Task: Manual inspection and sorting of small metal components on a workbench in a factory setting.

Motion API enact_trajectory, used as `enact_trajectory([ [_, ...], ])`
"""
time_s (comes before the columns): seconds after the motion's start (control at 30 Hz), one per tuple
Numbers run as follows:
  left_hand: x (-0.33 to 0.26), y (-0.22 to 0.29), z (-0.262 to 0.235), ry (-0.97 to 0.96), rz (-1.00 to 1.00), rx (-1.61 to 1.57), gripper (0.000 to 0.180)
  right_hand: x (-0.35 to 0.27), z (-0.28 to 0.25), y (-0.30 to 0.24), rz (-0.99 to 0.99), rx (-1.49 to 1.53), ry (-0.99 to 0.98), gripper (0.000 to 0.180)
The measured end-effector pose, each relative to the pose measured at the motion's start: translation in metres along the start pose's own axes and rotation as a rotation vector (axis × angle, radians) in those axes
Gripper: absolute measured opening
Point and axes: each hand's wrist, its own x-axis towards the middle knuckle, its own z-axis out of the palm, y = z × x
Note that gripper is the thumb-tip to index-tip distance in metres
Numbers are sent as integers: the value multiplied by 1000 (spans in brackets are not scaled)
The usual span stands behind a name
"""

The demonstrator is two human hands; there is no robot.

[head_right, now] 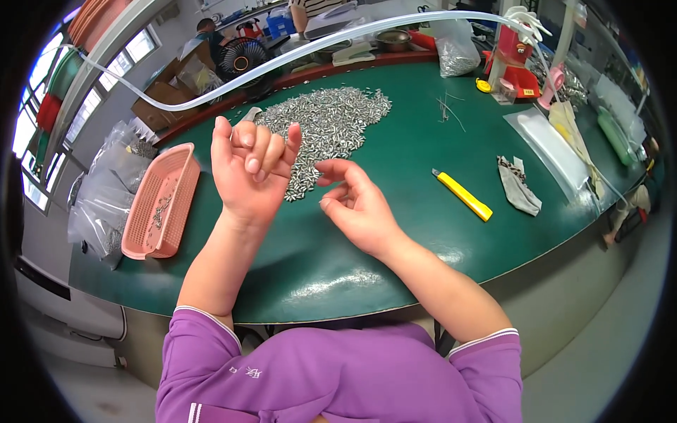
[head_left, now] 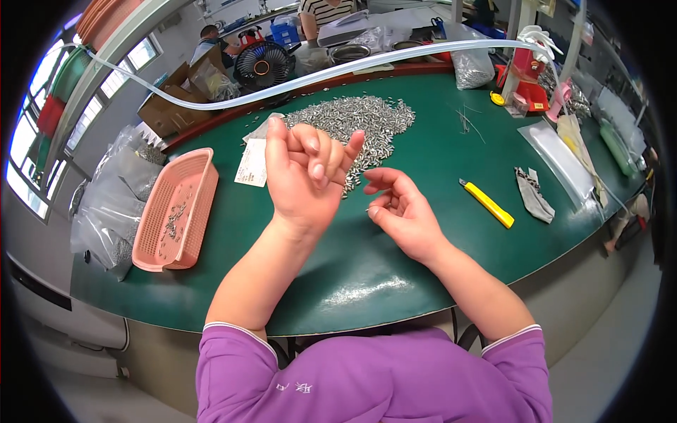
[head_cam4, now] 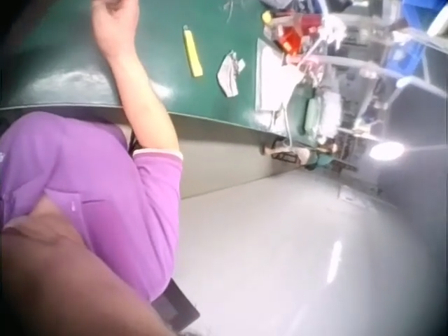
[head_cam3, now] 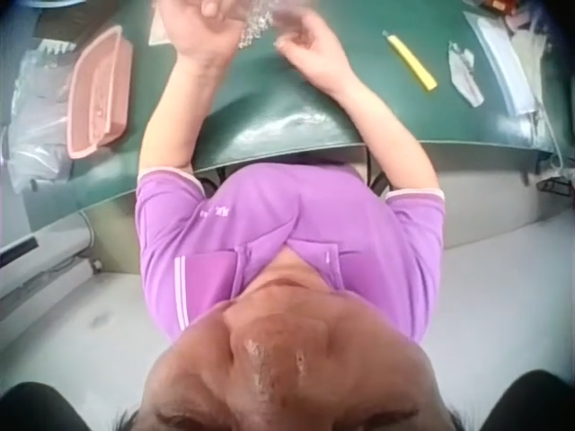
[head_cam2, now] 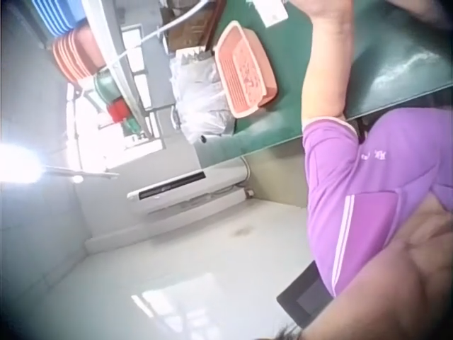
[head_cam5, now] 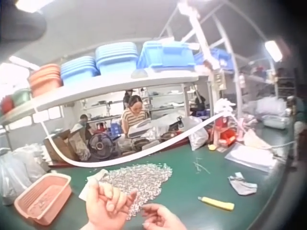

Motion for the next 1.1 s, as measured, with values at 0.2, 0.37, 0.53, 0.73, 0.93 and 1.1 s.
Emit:
enact_trajectory([
  [0.2, 5, 5, -9, 50, 1, 13, 51, 0, -1, -2, 33, -1, -16, 47],
  [0.37, 0, 11, -13, 31, 8, 38, 49, 0, 0, 1, 31, -19, -9, 46],
  [0.53, -4, 16, -17, 35, 15, 48, 48, 0, -1, 4, 35, -52, -4, 45],
  [0.73, -10, 23, -34, -23, -3, 59, 46, -2, 1, -2, -25, -309, 25, 41],
  [0.93, -16, 6, -68, 212, 9, 402, 34, -3, 22, -52, -538, -1213, -212, 32],
  [1.1, -29, -24, -69, 9, -162, 680, 45, -34, 80, -120, -623, -1377, -513, 12],
])
